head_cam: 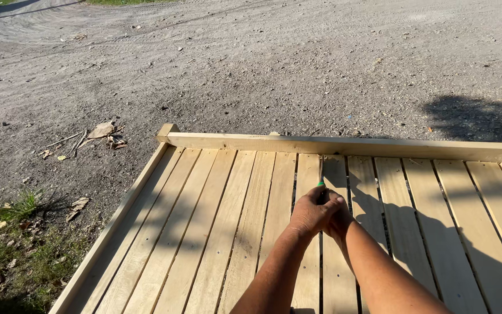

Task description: The person uses a green-handled chisel to scrape and clean the gaps between the wooden slats of a slatted bed frame, then carries a hammer, chisel and a pink bucket of nails to another frame and hammers nails into a slat, steadying the wood by hand.

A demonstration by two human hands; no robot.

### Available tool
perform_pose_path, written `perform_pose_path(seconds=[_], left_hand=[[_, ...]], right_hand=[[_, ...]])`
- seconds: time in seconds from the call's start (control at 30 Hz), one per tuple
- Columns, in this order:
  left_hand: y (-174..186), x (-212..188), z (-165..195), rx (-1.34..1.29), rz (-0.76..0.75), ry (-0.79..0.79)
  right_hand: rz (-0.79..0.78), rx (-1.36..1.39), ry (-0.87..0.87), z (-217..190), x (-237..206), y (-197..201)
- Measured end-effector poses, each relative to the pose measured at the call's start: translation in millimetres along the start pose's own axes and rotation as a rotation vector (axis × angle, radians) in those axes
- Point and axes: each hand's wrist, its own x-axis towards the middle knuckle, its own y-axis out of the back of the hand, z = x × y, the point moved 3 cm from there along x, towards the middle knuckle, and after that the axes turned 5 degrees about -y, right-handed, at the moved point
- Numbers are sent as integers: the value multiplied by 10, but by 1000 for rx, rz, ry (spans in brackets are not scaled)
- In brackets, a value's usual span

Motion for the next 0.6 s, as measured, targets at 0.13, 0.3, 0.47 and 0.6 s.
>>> perform_pose_path(seconds=[0.13, 0.3, 0.47, 0.6], left_hand=[[-96, -220, -183, 14, 3, 25], [-151, -486, -699, 11, -3, 188], [-62, -738, -1109, 483, -168, 343], [-10, -1004, -1102, 701, -269, 265]], right_hand=[[76, -519, 119, 135, -218, 232], [296, -624, -92, 432, -625, 572], [480, -646, -104, 541, -685, 360], [482, -603, -54, 585, -758, 105]])
